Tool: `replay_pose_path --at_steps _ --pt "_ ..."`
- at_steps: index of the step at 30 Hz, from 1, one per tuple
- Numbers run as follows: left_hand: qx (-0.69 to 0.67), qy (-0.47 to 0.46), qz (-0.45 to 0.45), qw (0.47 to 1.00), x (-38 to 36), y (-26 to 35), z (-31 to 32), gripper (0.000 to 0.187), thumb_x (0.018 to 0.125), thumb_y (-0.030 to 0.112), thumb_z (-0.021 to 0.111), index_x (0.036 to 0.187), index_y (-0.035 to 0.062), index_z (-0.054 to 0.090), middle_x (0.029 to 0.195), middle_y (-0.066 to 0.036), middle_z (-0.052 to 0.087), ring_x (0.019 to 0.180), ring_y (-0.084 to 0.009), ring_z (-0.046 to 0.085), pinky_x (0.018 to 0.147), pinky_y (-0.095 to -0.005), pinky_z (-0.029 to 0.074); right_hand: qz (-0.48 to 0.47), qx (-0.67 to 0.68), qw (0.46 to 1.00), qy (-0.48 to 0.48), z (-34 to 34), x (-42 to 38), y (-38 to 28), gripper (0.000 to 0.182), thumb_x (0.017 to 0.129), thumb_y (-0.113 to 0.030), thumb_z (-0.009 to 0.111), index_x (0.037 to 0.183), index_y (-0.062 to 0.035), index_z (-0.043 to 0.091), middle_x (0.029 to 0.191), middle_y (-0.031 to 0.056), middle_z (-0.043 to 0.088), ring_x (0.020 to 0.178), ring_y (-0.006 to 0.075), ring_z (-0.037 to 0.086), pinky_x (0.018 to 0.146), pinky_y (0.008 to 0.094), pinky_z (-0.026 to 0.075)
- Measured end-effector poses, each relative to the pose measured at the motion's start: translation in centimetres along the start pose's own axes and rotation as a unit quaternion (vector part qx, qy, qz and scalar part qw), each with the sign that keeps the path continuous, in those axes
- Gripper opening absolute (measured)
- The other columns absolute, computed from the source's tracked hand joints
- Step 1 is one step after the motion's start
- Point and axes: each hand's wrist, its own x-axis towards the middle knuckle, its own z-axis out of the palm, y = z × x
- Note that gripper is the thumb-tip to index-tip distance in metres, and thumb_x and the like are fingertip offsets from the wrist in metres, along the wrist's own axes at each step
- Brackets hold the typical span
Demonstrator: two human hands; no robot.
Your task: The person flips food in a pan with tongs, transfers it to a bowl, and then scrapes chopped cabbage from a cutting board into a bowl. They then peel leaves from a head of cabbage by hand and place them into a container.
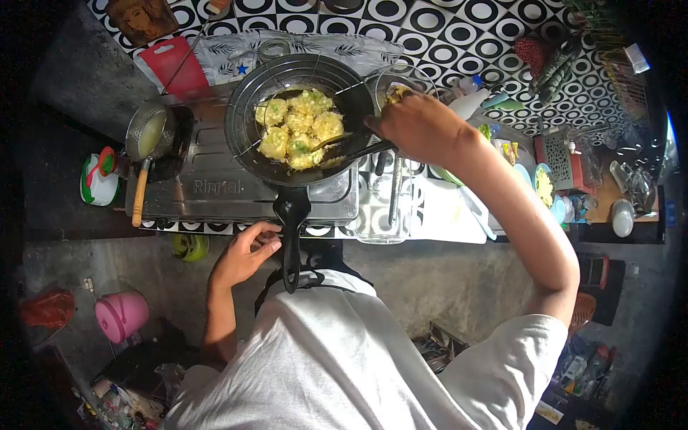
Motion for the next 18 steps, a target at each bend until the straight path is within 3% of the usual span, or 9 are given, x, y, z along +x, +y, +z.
replay_pose_path --at_steps 3,4,7,8,11,12,13,16,18 --pt "0.003 -0.008 0.003 1.000 0.0 0.1 -0.2 0.032 0.092 0.020 0.070 0.116 0.0025 0.059 0.094 -0.007 0.064 0.081 -0.0119 0.059 0.073 -0.0276 0.050 0.027 0.034 0.999 0.016 2.5 -1.1 -0.5 0.055 0.079 -0.018 0.072 0.132 -0.0092 0.059 0.106 0.0134 0.066 0.100 0.0303 0.063 0.088 0.0398 0.050" --pt "0.002 -0.009 0.007 1.000 0.1 0.1 -0.2 0.032 0.092 0.020 0.070 0.116 0.0026 0.059 0.094 -0.007 0.064 0.081 -0.0117 0.058 0.073 -0.0275 0.049 0.012 0.033 0.998 0.060 4.3 -1.6 -0.4 0.057 0.079 -0.016 0.070 0.134 -0.0092 0.057 0.112 0.0146 0.064 0.107 0.0302 0.059 0.093 0.0410 0.048" --pt "0.000 -0.019 0.003 1.000 0.0 0.2 -0.2 0.031 0.092 0.020 0.069 0.116 0.0023 0.059 0.096 -0.007 0.063 0.083 -0.0120 0.058 0.074 -0.0276 0.049 0.010 0.032 0.989 0.144 6.1 -2.7 -0.9 0.049 0.084 -0.008 0.052 0.133 -0.0098 0.056 0.104 0.0133 0.066 0.096 0.0291 0.063 0.088 0.0416 0.051" --pt "-0.002 -0.020 0.002 1.000 0.0 0.2 -0.2 0.032 0.092 0.020 0.069 0.116 0.0021 0.059 0.096 -0.007 0.063 0.083 -0.0120 0.058 0.074 -0.0277 0.049 0.015 0.043 0.984 0.174 6.8 -2.7 -1.0 0.049 0.083 -0.008 0.052 0.132 -0.0111 0.057 0.107 0.0132 0.065 0.101 0.0294 0.060 0.089 0.0425 0.050" --pt "-0.004 -0.024 0.007 1.000 0.1 0.3 -0.1 0.032 0.093 0.020 0.068 0.116 0.0014 0.058 0.096 -0.007 0.063 0.083 -0.0123 0.058 0.074 -0.0278 0.049 0.023 0.048 0.988 0.146 7.3 -2.5 -0.5 0.050 0.084 -0.009 0.052 0.134 -0.0135 0.057 0.102 0.0116 0.067 0.097 0.0286 0.062 0.089 0.0421 0.050" --pt "-0.001 -0.025 0.011 1.000 0.2 0.1 -0.1 0.032 0.093 0.020 0.068 0.116 0.0012 0.058 0.096 -0.007 0.063 0.083 -0.0124 0.059 0.074 -0.0279 0.049 0.043 0.041 0.996 0.070 5.8 -2.5 -0.6 0.051 0.085 -0.009 0.051 0.136 -0.0149 0.056 0.095 0.0095 0.068 0.095 0.0262 0.063 0.088 0.0410 0.050" --pt "0.002 -0.028 0.016 0.999 0.2 0.0 -0.1 0.032 0.093 0.021 0.068 0.116 0.0010 0.058 0.096 -0.007 0.063 0.084 -0.0126 0.059 0.075 -0.0280 0.049 0.003 0.000 0.993 0.121 7.5 -2.1 0.9 0.051 0.086 -0.009 0.050 0.137 -0.0160 0.056 0.090 0.0079 0.069 0.092 0.0237 0.065 0.086 0.0392 0.050" --pt "0.010 -0.024 -0.007 1.000 0.2 0.4 -0.1 0.031 0.092 0.019 0.068 0.116 0.0019 0.059 0.096 -0.006 0.063 0.081 -0.0112 0.057 0.073 -0.0270 0.049 -0.016 0.008 0.998 0.061 3.3 -1.4 1.6 0.059 0.077 -0.006 0.062 0.136 -0.0112 0.055 0.121 0.0137 0.063 0.110 0.0293 0.058 0.100 0.0414 0.044" --pt "0.009 -0.019 -0.011 1.000 0.1 0.4 -0.1 0.030 0.092 0.019 0.069 0.116 0.0022 0.059 0.095 -0.005 0.063 0.080 -0.0107 0.057 0.072 -0.0266 0.049 -0.015 -0.003 0.997 0.070 3.1 -1.1 1.9 0.059 0.078 -0.005 0.062 0.136 -0.0108 0.055 0.121 0.0139 0.063 0.109 0.0301 0.058 0.101 0.0413 0.044"
